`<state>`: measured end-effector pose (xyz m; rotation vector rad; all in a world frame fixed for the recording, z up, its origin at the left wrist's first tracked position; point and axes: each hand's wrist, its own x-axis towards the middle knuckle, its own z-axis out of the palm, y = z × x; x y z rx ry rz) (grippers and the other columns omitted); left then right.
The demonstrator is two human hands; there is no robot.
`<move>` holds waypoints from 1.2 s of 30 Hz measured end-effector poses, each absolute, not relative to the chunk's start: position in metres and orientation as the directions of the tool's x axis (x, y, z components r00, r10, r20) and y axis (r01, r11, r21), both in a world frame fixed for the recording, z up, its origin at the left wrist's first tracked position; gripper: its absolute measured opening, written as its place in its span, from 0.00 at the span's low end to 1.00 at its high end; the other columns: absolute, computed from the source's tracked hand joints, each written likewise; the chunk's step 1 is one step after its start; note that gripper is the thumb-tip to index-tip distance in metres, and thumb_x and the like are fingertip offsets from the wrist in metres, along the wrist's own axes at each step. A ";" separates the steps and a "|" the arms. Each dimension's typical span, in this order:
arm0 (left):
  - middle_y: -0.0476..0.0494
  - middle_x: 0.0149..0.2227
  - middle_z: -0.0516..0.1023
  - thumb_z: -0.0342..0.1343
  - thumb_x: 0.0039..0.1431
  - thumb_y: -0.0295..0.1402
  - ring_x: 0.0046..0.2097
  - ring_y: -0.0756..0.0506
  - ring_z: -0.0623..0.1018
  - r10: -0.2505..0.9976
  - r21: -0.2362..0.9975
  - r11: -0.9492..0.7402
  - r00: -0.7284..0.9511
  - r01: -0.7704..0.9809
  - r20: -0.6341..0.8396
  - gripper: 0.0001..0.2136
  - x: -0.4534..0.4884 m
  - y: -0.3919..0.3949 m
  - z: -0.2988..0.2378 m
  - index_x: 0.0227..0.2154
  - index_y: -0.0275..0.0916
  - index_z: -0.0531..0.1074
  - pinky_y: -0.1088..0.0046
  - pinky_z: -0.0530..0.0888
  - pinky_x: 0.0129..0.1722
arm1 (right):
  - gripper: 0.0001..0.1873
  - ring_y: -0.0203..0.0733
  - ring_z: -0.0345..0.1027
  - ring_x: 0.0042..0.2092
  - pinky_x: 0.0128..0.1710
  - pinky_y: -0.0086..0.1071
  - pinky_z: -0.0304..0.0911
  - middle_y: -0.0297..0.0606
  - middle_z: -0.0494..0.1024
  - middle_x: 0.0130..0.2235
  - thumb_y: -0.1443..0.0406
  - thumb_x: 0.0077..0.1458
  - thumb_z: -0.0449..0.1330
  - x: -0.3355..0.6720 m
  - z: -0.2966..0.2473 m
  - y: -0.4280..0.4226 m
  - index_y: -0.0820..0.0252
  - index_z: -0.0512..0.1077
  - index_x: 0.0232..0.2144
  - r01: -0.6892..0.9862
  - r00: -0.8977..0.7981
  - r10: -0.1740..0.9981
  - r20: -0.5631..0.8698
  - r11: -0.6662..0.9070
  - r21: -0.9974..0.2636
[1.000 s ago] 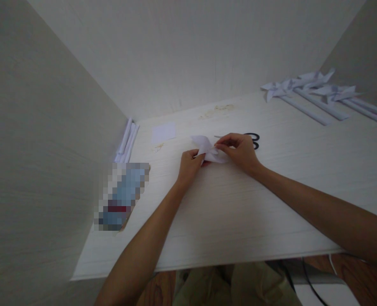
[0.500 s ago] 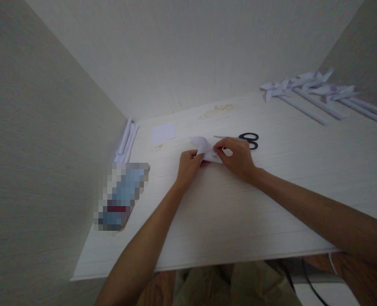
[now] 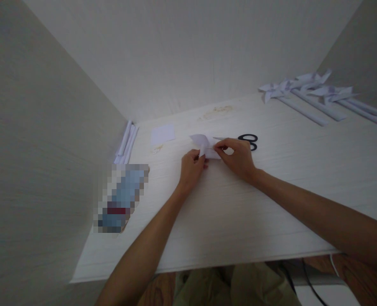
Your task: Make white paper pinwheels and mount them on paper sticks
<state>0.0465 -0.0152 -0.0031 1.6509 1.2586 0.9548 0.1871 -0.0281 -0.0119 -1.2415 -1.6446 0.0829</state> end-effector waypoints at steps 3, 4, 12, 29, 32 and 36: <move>0.45 0.29 0.70 0.46 0.48 0.27 0.28 0.52 0.71 0.951 0.897 -0.276 0.232 0.345 0.203 0.09 0.047 -0.017 -0.004 0.26 0.34 0.72 0.80 0.69 0.22 | 0.05 0.37 0.67 0.26 0.29 0.31 0.60 0.33 0.75 0.24 0.69 0.45 0.57 0.187 -0.011 -0.028 0.57 0.71 0.21 0.677 0.081 0.744 0.664 0.448 -0.584; 0.45 0.29 0.69 0.46 0.48 0.27 0.29 0.52 0.70 0.941 0.879 -0.316 0.237 0.357 0.242 0.09 0.046 -0.018 -0.004 0.26 0.35 0.72 0.80 0.69 0.23 | 0.05 0.37 0.67 0.26 0.29 0.31 0.60 0.34 0.76 0.24 0.68 0.45 0.57 0.186 -0.011 -0.029 0.58 0.72 0.22 0.678 0.082 0.746 0.661 0.445 -0.586; 0.44 0.34 0.68 0.43 0.50 0.23 0.36 0.50 0.68 0.818 0.561 -0.564 0.317 0.606 0.480 0.16 0.040 -0.021 -0.004 0.42 0.38 0.68 0.76 0.68 0.32 | 0.07 0.37 0.66 0.26 0.29 0.30 0.59 0.36 0.75 0.25 0.68 0.48 0.54 0.185 -0.015 -0.029 0.61 0.72 0.26 0.703 -0.046 0.761 0.647 0.485 -0.520; 0.42 0.38 0.67 0.43 0.49 0.21 0.40 0.48 0.67 0.655 0.410 -0.726 0.376 0.552 0.655 0.23 0.041 -0.017 -0.011 0.50 0.38 0.60 0.71 0.67 0.40 | 0.06 0.33 0.62 0.23 0.25 0.26 0.56 0.33 0.71 0.21 0.69 0.47 0.54 0.186 -0.013 -0.031 0.61 0.68 0.21 0.725 -0.092 0.709 0.700 0.529 -0.441; 0.40 0.39 0.66 0.44 0.49 0.23 0.42 0.47 0.66 0.657 0.432 -0.733 0.381 0.526 0.651 0.23 0.041 -0.018 -0.010 0.50 0.36 0.59 0.71 0.67 0.40 | 0.06 0.33 0.61 0.23 0.25 0.26 0.55 0.32 0.70 0.20 0.69 0.47 0.54 0.186 -0.012 -0.031 0.62 0.68 0.21 0.719 -0.088 0.710 0.699 0.531 -0.449; 0.37 0.44 0.63 0.47 0.49 0.29 0.46 0.44 0.64 0.588 0.402 -0.804 0.490 0.437 0.643 0.26 0.038 -0.021 -0.007 0.53 0.34 0.54 0.66 0.66 0.43 | 0.08 0.32 0.58 0.20 0.22 0.26 0.53 0.31 0.67 0.18 0.70 0.46 0.54 0.187 -0.011 -0.030 0.62 0.65 0.17 0.724 -0.011 0.730 0.684 0.478 -0.498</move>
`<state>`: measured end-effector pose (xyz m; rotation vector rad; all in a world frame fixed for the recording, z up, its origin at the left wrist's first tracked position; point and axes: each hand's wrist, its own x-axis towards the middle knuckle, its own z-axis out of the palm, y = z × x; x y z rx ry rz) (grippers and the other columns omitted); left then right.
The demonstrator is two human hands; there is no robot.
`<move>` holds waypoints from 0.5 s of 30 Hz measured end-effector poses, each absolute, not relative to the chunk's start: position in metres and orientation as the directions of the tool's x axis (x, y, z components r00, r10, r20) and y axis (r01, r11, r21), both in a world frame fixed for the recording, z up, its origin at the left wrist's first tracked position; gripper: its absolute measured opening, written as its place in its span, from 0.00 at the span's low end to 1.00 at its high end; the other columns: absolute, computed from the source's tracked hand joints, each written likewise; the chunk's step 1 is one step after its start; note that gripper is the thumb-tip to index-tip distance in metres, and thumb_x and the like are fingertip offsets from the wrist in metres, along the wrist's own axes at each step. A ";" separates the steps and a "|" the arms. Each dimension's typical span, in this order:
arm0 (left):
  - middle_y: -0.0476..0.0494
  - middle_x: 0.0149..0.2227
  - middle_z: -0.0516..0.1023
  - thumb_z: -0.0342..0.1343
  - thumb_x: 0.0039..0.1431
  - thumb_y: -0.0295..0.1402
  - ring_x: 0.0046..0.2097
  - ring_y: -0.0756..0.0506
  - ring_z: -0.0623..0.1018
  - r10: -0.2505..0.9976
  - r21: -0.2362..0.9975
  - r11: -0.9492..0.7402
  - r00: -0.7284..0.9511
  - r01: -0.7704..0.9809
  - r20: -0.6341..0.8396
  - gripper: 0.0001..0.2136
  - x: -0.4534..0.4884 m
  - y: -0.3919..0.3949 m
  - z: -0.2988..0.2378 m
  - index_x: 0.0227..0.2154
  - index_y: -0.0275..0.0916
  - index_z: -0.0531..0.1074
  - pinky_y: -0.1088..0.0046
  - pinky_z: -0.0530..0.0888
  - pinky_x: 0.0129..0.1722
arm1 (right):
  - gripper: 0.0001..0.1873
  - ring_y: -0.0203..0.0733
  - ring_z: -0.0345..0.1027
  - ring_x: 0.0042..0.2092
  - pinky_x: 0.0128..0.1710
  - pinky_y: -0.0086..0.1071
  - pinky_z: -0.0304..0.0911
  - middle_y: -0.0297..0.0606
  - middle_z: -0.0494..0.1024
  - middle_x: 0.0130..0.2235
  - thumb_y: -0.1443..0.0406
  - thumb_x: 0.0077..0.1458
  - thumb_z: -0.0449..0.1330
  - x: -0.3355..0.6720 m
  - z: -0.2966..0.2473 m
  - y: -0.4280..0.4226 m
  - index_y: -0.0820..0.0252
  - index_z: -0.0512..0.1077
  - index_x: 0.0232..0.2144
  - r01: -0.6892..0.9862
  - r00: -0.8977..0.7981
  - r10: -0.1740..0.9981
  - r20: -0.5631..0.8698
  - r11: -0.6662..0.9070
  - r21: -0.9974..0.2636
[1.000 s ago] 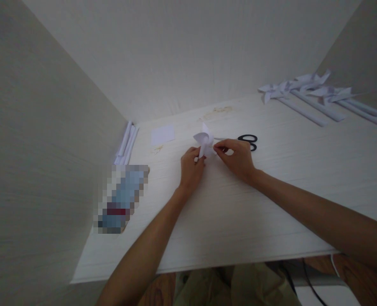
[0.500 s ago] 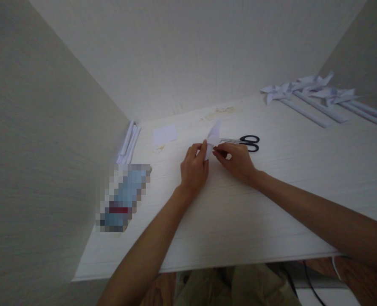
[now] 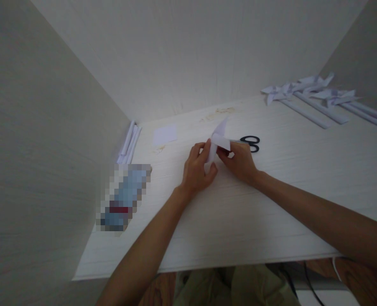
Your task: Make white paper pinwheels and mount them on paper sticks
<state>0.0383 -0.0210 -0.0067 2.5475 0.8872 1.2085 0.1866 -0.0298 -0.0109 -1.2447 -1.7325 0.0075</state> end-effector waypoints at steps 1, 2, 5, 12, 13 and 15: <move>0.36 0.44 0.62 0.46 0.50 0.31 0.47 0.43 0.64 0.574 0.404 -0.816 0.510 0.413 0.640 0.26 0.038 -0.022 -0.006 0.54 0.34 0.54 0.65 0.65 0.43 | 0.09 0.31 0.58 0.20 0.22 0.26 0.52 0.31 0.67 0.17 0.69 0.46 0.54 0.187 -0.011 -0.030 0.62 0.65 0.16 0.726 0.004 0.734 0.679 0.465 -0.506; 0.36 0.44 0.62 0.45 0.52 0.33 0.46 0.44 0.64 0.577 0.419 -0.816 0.512 0.398 0.637 0.24 0.037 -0.022 -0.006 0.53 0.33 0.55 0.65 0.65 0.44 | 0.09 0.31 0.57 0.20 0.22 0.26 0.52 0.31 0.66 0.17 0.69 0.46 0.54 0.187 -0.010 -0.029 0.62 0.65 0.16 0.728 0.009 0.737 0.676 0.458 -0.509; 0.38 0.41 0.64 0.40 0.57 0.33 0.41 0.47 0.67 0.666 0.530 -0.745 0.402 0.405 0.629 0.18 0.037 -0.023 -0.004 0.49 0.34 0.62 0.69 0.66 0.40 | 0.08 0.32 0.58 0.21 0.23 0.26 0.53 0.32 0.68 0.18 0.69 0.47 0.54 0.187 -0.010 -0.030 0.62 0.67 0.18 0.726 -0.016 0.730 0.684 0.479 -0.494; 0.45 0.31 0.69 0.50 0.52 0.30 0.35 0.51 0.69 0.756 0.687 -0.653 0.221 0.319 0.616 0.08 0.040 -0.017 0.000 0.34 0.39 0.74 0.74 0.68 0.34 | 0.09 0.34 0.61 0.23 0.25 0.27 0.55 0.34 0.70 0.20 0.72 0.46 0.53 0.189 -0.010 -0.028 0.62 0.68 0.18 0.695 -0.067 0.717 0.694 0.532 -0.483; 0.46 0.30 0.70 0.52 0.51 0.29 0.34 0.51 0.69 0.770 0.712 -0.637 0.200 0.297 0.606 0.08 0.040 -0.016 0.000 0.33 0.39 0.74 0.75 0.68 0.33 | 0.09 0.35 0.62 0.24 0.25 0.27 0.55 0.34 0.70 0.21 0.73 0.46 0.53 0.190 -0.011 -0.028 0.62 0.68 0.18 0.689 -0.075 0.721 0.689 0.537 -0.487; 0.47 0.28 0.70 0.54 0.49 0.28 0.32 0.52 0.70 0.800 0.760 -0.600 0.163 0.250 0.578 0.06 0.041 -0.015 0.001 0.30 0.40 0.74 0.76 0.68 0.30 | 0.10 0.35 0.63 0.25 0.26 0.28 0.56 0.34 0.71 0.21 0.74 0.45 0.52 0.191 -0.013 -0.027 0.61 0.68 0.18 0.671 -0.089 0.731 0.676 0.546 -0.502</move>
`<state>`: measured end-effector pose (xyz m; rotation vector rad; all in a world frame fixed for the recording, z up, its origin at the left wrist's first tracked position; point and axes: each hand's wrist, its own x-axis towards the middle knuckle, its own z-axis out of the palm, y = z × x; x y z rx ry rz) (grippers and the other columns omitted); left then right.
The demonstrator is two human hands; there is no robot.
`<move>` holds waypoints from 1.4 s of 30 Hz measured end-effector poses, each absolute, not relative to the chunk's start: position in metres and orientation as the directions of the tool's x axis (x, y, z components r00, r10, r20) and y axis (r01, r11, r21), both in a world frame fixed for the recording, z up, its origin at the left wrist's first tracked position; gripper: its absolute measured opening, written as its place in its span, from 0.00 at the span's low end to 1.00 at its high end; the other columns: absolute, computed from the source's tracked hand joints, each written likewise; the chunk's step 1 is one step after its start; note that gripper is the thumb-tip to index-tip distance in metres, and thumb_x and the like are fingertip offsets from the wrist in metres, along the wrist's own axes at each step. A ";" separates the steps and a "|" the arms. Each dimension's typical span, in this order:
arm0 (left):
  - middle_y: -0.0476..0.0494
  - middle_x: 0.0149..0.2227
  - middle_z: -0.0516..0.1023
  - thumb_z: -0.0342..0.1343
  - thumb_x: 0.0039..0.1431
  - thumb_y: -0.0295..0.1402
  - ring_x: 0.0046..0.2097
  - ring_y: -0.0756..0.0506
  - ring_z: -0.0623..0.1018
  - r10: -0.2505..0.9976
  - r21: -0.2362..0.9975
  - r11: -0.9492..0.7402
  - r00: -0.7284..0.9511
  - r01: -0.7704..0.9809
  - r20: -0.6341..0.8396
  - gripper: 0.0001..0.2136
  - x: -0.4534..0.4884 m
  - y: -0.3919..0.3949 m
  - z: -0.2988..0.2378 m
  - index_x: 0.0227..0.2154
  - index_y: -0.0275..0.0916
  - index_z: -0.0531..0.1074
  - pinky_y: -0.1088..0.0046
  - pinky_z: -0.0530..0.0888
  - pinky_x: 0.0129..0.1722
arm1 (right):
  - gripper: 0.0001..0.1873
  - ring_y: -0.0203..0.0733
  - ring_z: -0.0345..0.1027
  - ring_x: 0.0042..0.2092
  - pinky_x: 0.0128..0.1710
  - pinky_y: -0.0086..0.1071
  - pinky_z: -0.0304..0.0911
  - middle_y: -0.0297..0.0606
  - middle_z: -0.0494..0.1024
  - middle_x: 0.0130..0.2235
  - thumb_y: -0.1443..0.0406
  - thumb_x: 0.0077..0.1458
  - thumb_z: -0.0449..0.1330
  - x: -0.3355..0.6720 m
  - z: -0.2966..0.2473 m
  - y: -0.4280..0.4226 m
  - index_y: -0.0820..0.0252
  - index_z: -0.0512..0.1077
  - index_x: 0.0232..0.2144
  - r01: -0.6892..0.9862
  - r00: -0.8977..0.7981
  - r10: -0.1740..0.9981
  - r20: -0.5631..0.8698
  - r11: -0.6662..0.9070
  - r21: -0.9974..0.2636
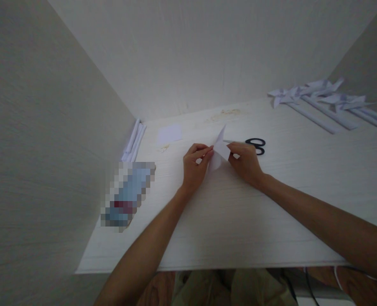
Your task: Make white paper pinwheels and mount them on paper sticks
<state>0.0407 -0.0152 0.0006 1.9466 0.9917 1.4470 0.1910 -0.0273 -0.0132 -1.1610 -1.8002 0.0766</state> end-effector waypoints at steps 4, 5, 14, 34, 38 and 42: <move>0.49 0.26 0.70 0.57 0.45 0.27 0.29 0.54 0.70 0.841 0.822 -0.541 0.117 0.179 0.528 0.05 0.041 -0.014 0.000 0.27 0.41 0.75 0.79 0.68 0.26 | 0.11 0.36 0.66 0.27 0.27 0.28 0.58 0.34 0.74 0.23 0.76 0.42 0.51 0.193 -0.015 -0.028 0.61 0.71 0.21 0.635 -0.101 0.740 0.665 0.562 -0.529; 0.49 0.26 0.70 0.57 0.44 0.27 0.29 0.54 0.70 0.847 0.831 -0.532 0.112 0.164 0.520 0.05 0.041 -0.014 0.000 0.26 0.41 0.75 0.79 0.68 0.25 | 0.11 0.36 0.66 0.27 0.27 0.28 0.58 0.34 0.74 0.24 0.77 0.42 0.51 0.193 -0.015 -0.029 0.61 0.71 0.21 0.634 -0.099 0.744 0.661 0.560 -0.534; 0.48 0.27 0.69 0.60 0.40 0.31 0.29 0.53 0.70 0.854 0.848 -0.520 0.107 0.106 0.510 0.07 0.042 -0.014 -0.004 0.27 0.40 0.75 0.79 0.68 0.24 | 0.09 0.36 0.64 0.22 0.21 0.26 0.55 0.32 0.71 0.18 0.73 0.40 0.52 0.190 -0.003 -0.035 0.62 0.71 0.17 0.600 -0.116 0.799 0.590 0.530 -0.599; 0.45 0.32 0.70 0.53 0.50 0.30 0.35 0.51 0.69 0.791 0.737 -0.601 0.100 0.309 0.604 0.07 0.042 -0.016 -0.001 0.32 0.40 0.74 0.74 0.69 0.33 | 0.08 0.34 0.63 0.22 0.23 0.27 0.56 0.34 0.73 0.20 0.69 0.46 0.54 0.187 -0.008 -0.030 0.62 0.71 0.20 0.638 -0.044 0.791 0.610 0.492 -0.592; 0.44 0.33 0.70 0.49 0.53 0.32 0.35 0.51 0.69 0.822 0.765 -0.565 0.140 0.309 0.551 0.09 0.042 -0.016 0.000 0.32 0.39 0.74 0.74 0.69 0.33 | 0.07 0.34 0.63 0.22 0.23 0.27 0.55 0.35 0.73 0.21 0.67 0.46 0.55 0.186 -0.007 -0.032 0.62 0.72 0.22 0.644 -0.012 0.769 0.639 0.495 -0.583; 0.44 0.32 0.70 0.46 0.55 0.34 0.36 0.50 0.69 0.843 0.797 -0.538 0.170 0.275 0.511 0.10 0.043 -0.015 -0.002 0.30 0.39 0.73 0.74 0.68 0.33 | 0.09 0.32 0.57 0.20 0.23 0.27 0.54 0.33 0.69 0.18 0.68 0.47 0.54 0.185 -0.006 -0.034 0.61 0.70 0.19 0.693 -0.042 0.727 0.686 0.516 -0.504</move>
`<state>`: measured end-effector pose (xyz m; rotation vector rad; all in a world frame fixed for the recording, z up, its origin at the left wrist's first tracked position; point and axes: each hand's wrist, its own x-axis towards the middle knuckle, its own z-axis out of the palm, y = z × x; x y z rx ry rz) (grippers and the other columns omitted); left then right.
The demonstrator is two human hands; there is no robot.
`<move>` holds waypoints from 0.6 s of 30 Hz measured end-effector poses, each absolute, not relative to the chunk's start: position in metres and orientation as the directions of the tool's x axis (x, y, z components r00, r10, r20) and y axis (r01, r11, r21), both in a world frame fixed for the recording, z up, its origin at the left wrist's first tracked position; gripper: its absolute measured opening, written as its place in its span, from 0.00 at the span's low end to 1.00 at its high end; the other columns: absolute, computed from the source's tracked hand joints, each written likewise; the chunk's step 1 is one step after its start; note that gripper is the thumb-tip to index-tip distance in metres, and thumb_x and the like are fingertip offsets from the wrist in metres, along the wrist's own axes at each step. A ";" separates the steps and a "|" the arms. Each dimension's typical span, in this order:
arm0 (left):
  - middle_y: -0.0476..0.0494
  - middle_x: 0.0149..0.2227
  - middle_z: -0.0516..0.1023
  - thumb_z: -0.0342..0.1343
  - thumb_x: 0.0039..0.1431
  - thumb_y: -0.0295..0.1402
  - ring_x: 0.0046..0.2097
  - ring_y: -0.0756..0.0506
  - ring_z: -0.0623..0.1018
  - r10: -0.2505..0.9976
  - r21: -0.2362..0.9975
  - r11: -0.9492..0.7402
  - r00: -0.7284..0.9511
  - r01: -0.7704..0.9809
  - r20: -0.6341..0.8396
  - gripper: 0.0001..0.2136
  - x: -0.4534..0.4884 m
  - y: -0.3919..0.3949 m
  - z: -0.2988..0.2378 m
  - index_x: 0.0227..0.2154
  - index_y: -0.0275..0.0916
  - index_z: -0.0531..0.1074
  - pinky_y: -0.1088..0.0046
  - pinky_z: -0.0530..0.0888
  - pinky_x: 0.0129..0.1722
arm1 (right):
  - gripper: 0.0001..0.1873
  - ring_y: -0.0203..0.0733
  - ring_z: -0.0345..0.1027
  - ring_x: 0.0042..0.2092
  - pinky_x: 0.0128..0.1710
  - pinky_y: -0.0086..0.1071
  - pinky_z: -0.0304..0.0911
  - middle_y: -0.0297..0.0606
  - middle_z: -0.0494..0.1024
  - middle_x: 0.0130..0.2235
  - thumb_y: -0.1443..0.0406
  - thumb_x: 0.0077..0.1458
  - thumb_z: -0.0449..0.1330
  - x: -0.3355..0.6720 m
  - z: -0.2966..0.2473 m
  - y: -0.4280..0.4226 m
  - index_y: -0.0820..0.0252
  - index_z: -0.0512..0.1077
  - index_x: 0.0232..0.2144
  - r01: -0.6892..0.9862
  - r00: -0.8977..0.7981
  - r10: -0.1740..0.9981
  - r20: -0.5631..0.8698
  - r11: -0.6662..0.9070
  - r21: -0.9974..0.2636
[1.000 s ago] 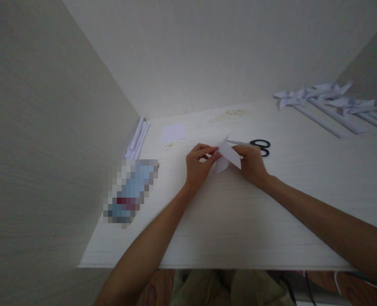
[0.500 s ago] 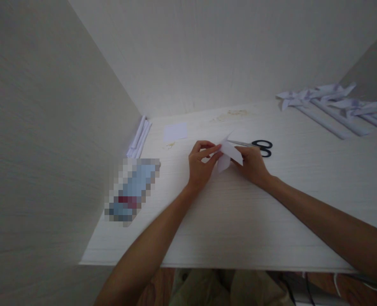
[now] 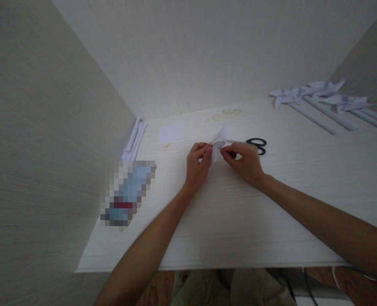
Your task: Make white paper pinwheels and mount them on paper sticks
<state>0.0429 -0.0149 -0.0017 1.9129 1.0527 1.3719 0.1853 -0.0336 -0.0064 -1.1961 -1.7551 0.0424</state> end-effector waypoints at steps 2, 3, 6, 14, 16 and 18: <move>0.44 0.33 0.70 0.46 0.55 0.35 0.36 0.50 0.70 0.853 0.821 -0.520 0.186 0.234 0.488 0.11 0.043 -0.014 -0.003 0.30 0.39 0.73 0.73 0.68 0.34 | 0.09 0.32 0.57 0.20 0.23 0.27 0.54 0.32 0.67 0.18 0.68 0.47 0.53 0.186 -0.007 -0.034 0.61 0.70 0.19 0.701 -0.055 0.713 0.699 0.526 -0.482; 0.44 0.34 0.70 0.46 0.55 0.35 0.37 0.50 0.70 0.858 0.835 -0.509 0.199 0.210 0.473 0.11 0.043 -0.014 -0.004 0.31 0.39 0.72 0.73 0.68 0.34 | 0.08 0.32 0.57 0.21 0.23 0.27 0.54 0.32 0.67 0.18 0.68 0.47 0.53 0.186 -0.008 -0.033 0.62 0.70 0.20 0.701 -0.057 0.710 0.702 0.529 -0.479; 0.43 0.36 0.70 0.51 0.50 0.37 0.38 0.48 0.70 0.875 0.865 -0.467 0.239 0.183 0.422 0.10 0.045 -0.015 -0.003 0.32 0.38 0.70 0.73 0.68 0.33 | 0.08 0.31 0.57 0.21 0.23 0.27 0.54 0.32 0.67 0.18 0.69 0.47 0.53 0.186 -0.009 -0.033 0.62 0.70 0.20 0.699 -0.058 0.712 0.700 0.530 -0.480; 0.46 0.29 0.72 0.54 0.46 0.34 0.33 0.50 0.71 0.929 0.913 -0.364 0.136 0.184 0.343 0.07 0.046 -0.016 -0.002 0.27 0.36 0.70 0.75 0.67 0.30 | 0.08 0.33 0.60 0.25 0.27 0.27 0.57 0.34 0.69 0.23 0.69 0.48 0.53 0.186 -0.016 -0.031 0.61 0.71 0.23 0.688 -0.131 0.706 0.696 0.570 -0.449; 0.48 0.26 0.72 0.52 0.47 0.34 0.30 0.51 0.70 0.937 0.926 -0.345 0.111 0.155 0.330 0.06 0.045 -0.014 -0.003 0.24 0.36 0.70 0.76 0.66 0.28 | 0.08 0.34 0.61 0.26 0.28 0.27 0.58 0.35 0.69 0.23 0.69 0.48 0.53 0.186 -0.017 -0.031 0.61 0.72 0.24 0.695 -0.159 0.705 0.691 0.577 -0.429; 0.50 0.22 0.71 0.51 0.47 0.33 0.28 0.51 0.69 0.945 0.934 -0.326 0.078 0.145 0.318 0.07 0.045 -0.012 -0.003 0.19 0.36 0.69 0.77 0.65 0.26 | 0.08 0.35 0.62 0.27 0.29 0.28 0.58 0.36 0.70 0.24 0.70 0.49 0.52 0.186 -0.017 -0.031 0.61 0.72 0.24 0.701 -0.187 0.708 0.681 0.582 -0.413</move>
